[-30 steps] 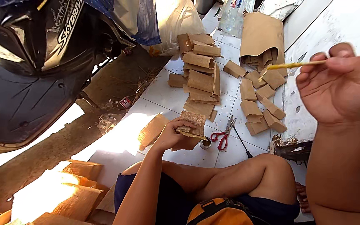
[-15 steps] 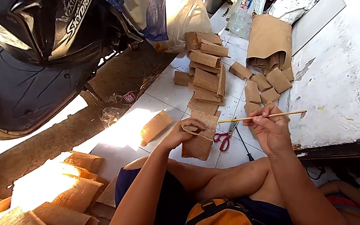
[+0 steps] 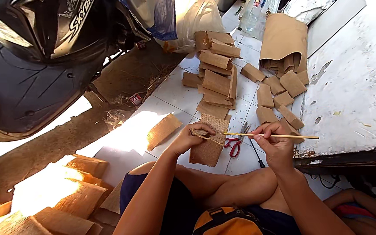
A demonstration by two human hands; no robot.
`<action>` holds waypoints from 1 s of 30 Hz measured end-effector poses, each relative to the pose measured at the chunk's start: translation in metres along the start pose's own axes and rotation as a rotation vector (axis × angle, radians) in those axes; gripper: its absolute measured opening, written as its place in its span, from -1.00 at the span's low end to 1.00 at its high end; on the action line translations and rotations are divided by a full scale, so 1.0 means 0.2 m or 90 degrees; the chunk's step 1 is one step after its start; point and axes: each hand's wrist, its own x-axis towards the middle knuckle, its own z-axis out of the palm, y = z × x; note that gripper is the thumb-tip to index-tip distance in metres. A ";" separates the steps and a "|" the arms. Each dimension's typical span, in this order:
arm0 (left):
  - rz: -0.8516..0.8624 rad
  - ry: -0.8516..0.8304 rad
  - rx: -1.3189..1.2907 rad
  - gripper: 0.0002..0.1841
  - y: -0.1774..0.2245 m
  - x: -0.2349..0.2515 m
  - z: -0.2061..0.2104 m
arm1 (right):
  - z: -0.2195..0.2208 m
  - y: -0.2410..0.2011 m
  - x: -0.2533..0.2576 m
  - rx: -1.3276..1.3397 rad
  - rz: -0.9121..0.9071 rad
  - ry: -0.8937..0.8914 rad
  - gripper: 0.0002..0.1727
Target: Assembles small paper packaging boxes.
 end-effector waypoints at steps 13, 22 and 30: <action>0.000 -0.031 0.002 -0.74 0.00 0.01 -0.01 | -0.07 -0.01 0.06 -0.004 -0.039 -0.064 -0.75; -0.008 -0.042 0.063 -0.77 0.02 0.01 -0.01 | -0.12 0.03 0.07 0.051 -0.005 -0.043 -0.73; -0.012 -0.078 0.097 -0.78 0.03 0.01 0.00 | -0.18 0.10 0.10 0.101 0.075 -0.054 -0.68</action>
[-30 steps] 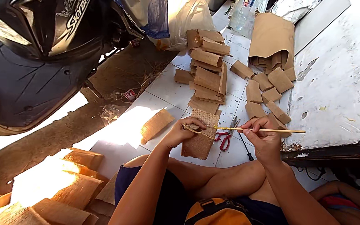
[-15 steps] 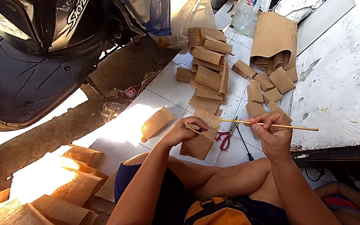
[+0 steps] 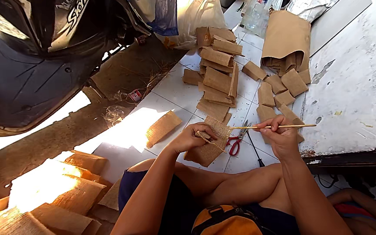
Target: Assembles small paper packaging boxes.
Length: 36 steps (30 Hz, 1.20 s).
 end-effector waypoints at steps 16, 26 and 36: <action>-0.006 -0.043 0.017 -0.81 -0.01 0.01 0.00 | -0.10 0.03 0.11 0.035 0.051 -0.096 -0.69; -0.021 -0.072 0.015 -0.79 0.00 0.01 -0.01 | -0.16 0.06 0.17 0.130 0.086 -0.112 -0.73; -0.013 -0.082 0.008 -0.78 0.00 0.01 -0.01 | -0.13 0.06 0.16 0.119 0.172 -0.122 -0.78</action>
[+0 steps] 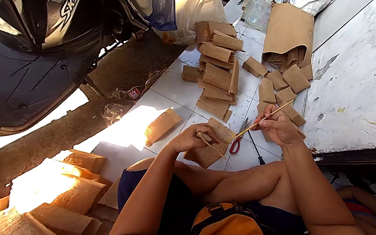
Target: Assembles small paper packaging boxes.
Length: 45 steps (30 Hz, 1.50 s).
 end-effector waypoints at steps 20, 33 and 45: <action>0.023 -0.029 -0.056 -0.82 -0.02 0.00 0.01 | -0.02 0.05 0.09 0.103 0.007 -0.043 -0.77; 0.015 -0.062 -0.082 -0.82 -0.01 0.01 -0.01 | -0.01 0.11 0.16 0.121 0.016 -0.077 -0.76; 0.034 0.210 -0.053 -0.02 0.05 -0.10 -0.21 | 0.14 0.66 0.02 -0.440 0.191 0.171 -0.85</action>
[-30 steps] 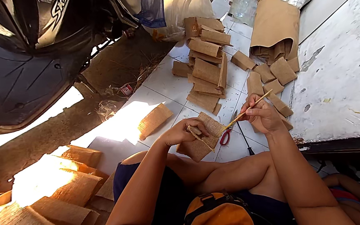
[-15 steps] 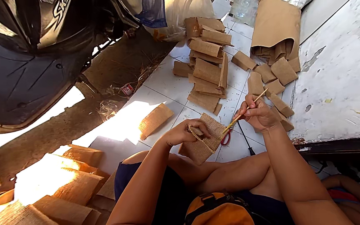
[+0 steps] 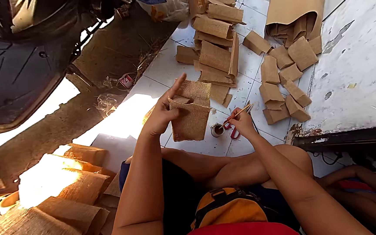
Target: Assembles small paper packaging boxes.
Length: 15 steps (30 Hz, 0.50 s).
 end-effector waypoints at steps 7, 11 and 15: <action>0.007 0.096 -0.019 0.43 0.02 0.01 -0.01 | 0.11 0.09 0.05 -0.222 0.001 -0.118 -0.85; -0.001 0.100 -0.034 0.40 0.02 0.01 -0.01 | 0.11 0.16 0.08 -0.043 0.117 -0.071 -0.86; -0.045 0.103 -0.012 0.33 0.02 0.01 -0.02 | 0.02 0.09 0.09 0.225 0.238 0.053 -0.85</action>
